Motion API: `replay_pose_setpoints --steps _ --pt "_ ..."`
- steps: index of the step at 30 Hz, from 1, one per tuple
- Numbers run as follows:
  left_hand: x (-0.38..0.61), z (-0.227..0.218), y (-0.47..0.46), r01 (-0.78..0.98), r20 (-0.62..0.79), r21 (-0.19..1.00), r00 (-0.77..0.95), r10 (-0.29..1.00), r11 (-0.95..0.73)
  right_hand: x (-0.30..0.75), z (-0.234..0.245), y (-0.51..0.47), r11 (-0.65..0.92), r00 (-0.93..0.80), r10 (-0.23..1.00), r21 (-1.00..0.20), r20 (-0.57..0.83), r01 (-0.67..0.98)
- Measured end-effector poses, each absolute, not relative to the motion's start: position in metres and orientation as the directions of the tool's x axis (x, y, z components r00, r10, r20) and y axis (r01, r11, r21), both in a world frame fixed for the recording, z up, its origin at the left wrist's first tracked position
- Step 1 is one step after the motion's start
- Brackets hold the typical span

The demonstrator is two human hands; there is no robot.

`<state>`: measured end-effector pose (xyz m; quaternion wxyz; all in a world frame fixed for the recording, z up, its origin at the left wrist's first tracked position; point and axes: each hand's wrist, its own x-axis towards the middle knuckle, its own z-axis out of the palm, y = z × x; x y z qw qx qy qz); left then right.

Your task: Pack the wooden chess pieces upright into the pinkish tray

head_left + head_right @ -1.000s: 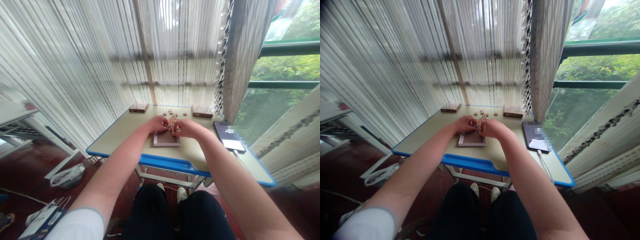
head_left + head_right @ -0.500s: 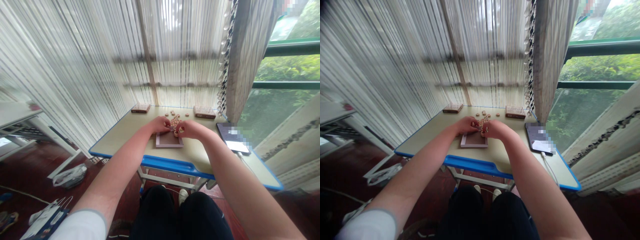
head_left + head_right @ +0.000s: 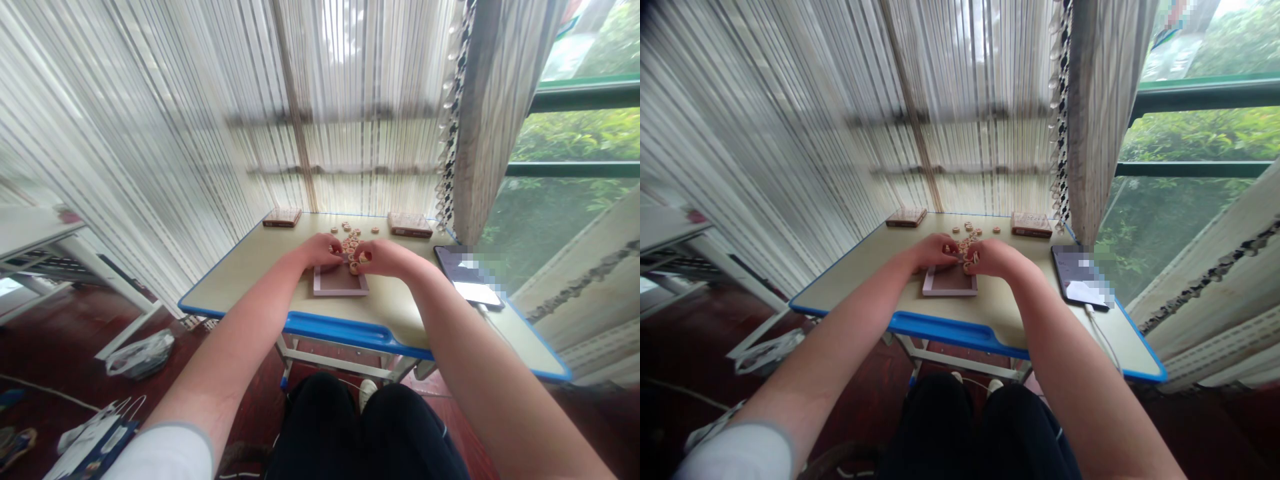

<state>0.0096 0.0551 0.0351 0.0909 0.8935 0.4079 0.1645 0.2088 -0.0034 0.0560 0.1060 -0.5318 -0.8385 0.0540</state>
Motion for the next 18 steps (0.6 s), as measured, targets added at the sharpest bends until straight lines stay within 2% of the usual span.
replay_pose_setpoints --steps 3,7,9,12,14,18 --pt "0.008 0.034 0.062 0.725 0.292 0.356 0.513 0.807 -0.59 0.213 0.055 0.001 0.432 -0.386 0.899 -0.265 0.209 0.862" --pt "0.001 0.028 0.079 0.79 0.408 0.383 0.32 0.855 -0.478 0.22 0.045 0.014 0.301 -0.184 0.912 -0.292 0.366 0.908" --pt "-0.002 0.024 0.086 0.807 0.381 0.407 0.277 0.882 -0.429 0.224 0.037 0.022 0.221 -0.093 0.909 -0.279 0.407 0.935" --pt "-0.003 0.019 0.089 0.791 0.263 0.516 0.218 0.94 -0.328 0.229 0.025 0.034 0.166 -0.044 0.908 -0.262 0.416 0.951" --pt "-0.002 0.019 0.088 0.765 0.205 0.57 0.221 0.953 -0.3 0.231 0.018 0.038 0.175 -0.056 0.916 -0.268 0.398 0.947" --pt "-0.001 0.018 0.09 0.744 0.194 0.586 0.254 0.948 -0.319 0.227 0.011 0.04 0.214 -0.074 0.91 -0.311 0.408 0.926"
